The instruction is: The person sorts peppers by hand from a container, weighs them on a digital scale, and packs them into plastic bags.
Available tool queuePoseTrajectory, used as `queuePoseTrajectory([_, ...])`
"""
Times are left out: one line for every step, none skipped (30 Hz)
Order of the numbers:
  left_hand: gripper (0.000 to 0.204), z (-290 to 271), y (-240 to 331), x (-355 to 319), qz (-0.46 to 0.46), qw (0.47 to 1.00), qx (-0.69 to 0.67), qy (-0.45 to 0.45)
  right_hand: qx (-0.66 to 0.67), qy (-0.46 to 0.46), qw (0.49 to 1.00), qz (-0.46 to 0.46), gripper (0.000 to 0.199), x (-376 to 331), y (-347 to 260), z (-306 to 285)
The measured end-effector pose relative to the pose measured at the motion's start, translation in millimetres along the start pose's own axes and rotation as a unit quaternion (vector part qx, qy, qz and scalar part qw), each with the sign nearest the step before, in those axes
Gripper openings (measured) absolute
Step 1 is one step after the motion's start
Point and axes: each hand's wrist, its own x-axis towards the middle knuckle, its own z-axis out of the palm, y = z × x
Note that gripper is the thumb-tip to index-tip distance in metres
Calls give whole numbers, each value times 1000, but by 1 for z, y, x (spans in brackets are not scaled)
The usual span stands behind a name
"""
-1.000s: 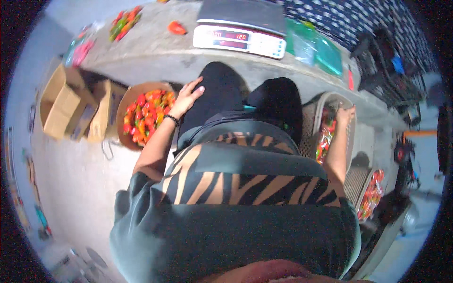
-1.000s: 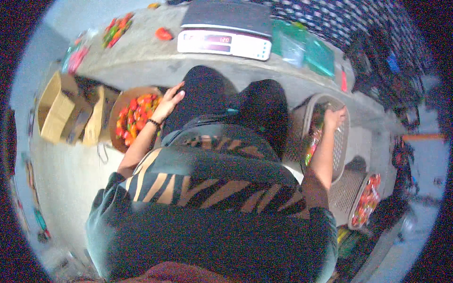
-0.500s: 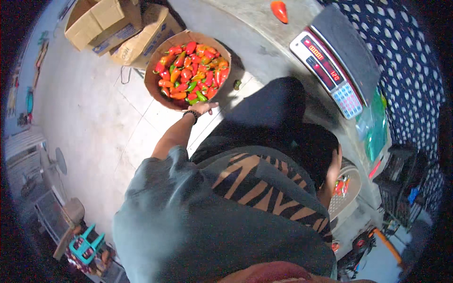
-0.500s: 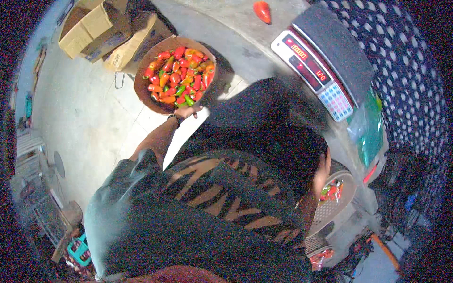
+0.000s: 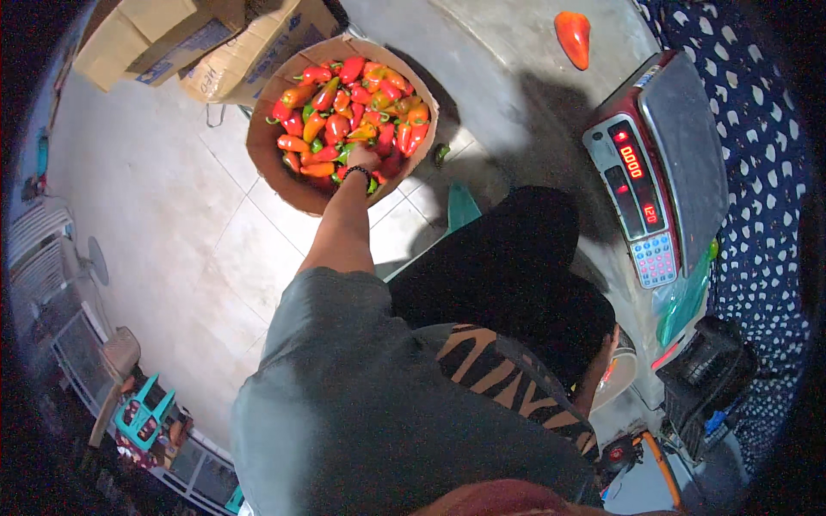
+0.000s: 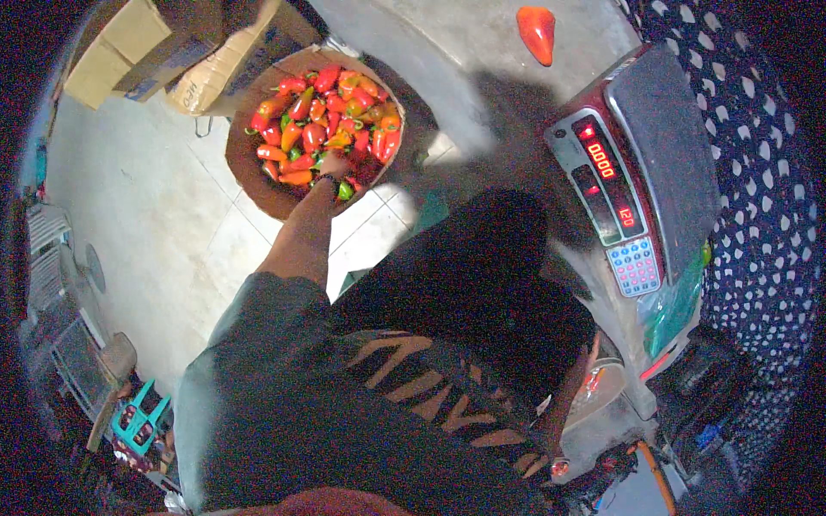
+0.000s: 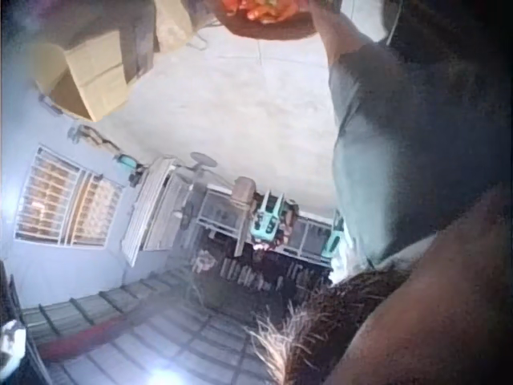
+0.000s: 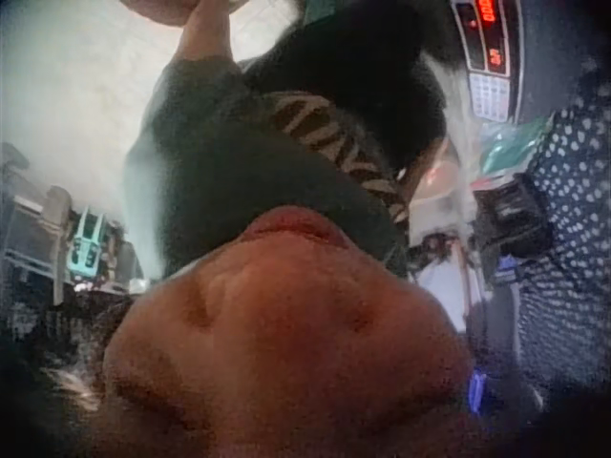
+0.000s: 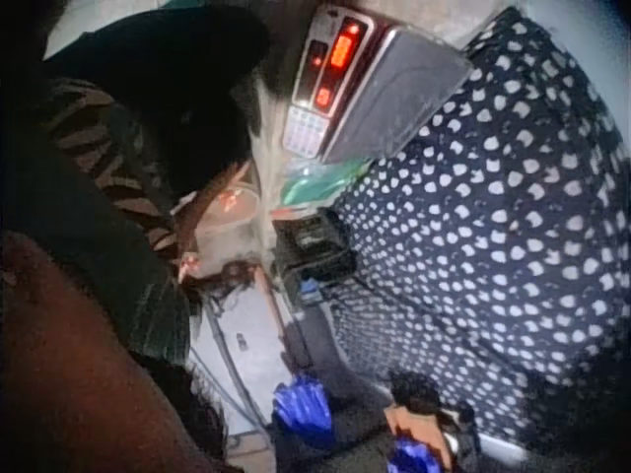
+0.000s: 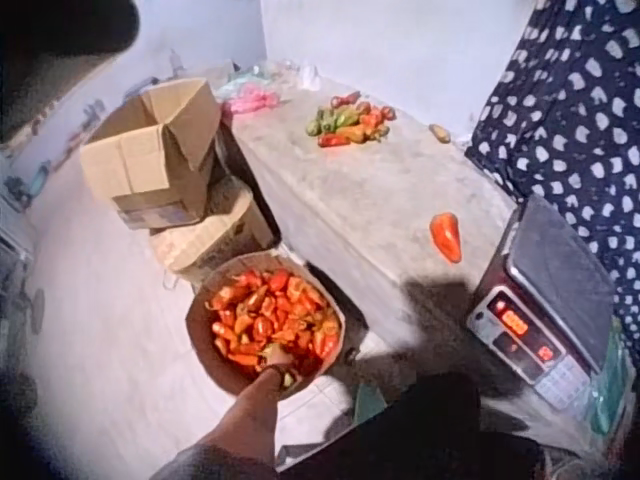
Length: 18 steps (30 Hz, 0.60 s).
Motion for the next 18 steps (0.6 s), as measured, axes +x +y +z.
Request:
queuePoseTrajectory([48,12,-10,6,-57,997,-24,55,-9,-26,999,-31,52,2,-7,2])
queuePoseTrajectory([48,22,-25,8,-69,996,-25,59,-17,-54,996,-62,52,7,-13,4])
queuePoseTrajectory([49,29,-34,11,-84,996,-16,36,-19,-59,996,-57,52,7,-13,3])
queuePoseTrajectory([51,28,-22,13,-88,996,-7,7,6,-53,998,-44,52,3,-9,2])
queuePoseTrajectory([52,31,-12,5,-111,992,37,40,31,-46,998,-32,52,1,-5,2])
queuePoseTrajectory([52,21,0,-1,-110,992,38,38,31,-45,998,-32,52,3,-3,2])
queuePoseTrajectory([54,11,8,-9,-110,993,44,14,15,-43,998,-36,51,7,1,-1])
queuePoseTrajectory([55,7,16,-11,-104,993,54,-12,3,-35,999,-37,51,3,7,-5])
queuePoseTrajectory([48,14,0,-8,-58,996,52,47,3,-44,998,-36,51,5,5,-8])
queuePoseTrajectory([48,19,-9,-6,-61,995,52,51,7,-46,998,-32,51,6,1,-7])
queuePoseTrajectory([42,20,-17,-7,-50,988,-100,104,11,-56,998,-31,51,14,-7,-3])
queuePoseTrajectory([35,7,11,-12,-18,959,-246,141,19,-44,998,-31,51,4,-19,11])
queuePoseTrajectory([24,-7,41,-26,-58,899,-424,91,26,-37,999,-13,51,-8,-34,25])
queuePoseTrajectory([24,-22,53,-32,-52,898,-425,96,30,-42,999,3,51,-13,-48,30])
queuePoseTrajectory([22,-30,58,-39,-49,868,-490,63,31,-44,999,-1,51,-3,-28,15])
queuePoseTrajectory([22,-39,63,-47,-45,833,-551,29,4,-36,999,-19,50,15,3,-4])
queuePoseTrajectory([16,-54,79,-64,-26,859,-510,35,-22,-31,999,-38,50,28,24,-15])
queuePoseTrajectory([16,-52,81,-55,-15,863,-505,32,-11,-23,999,-36,50,19,28,-11])
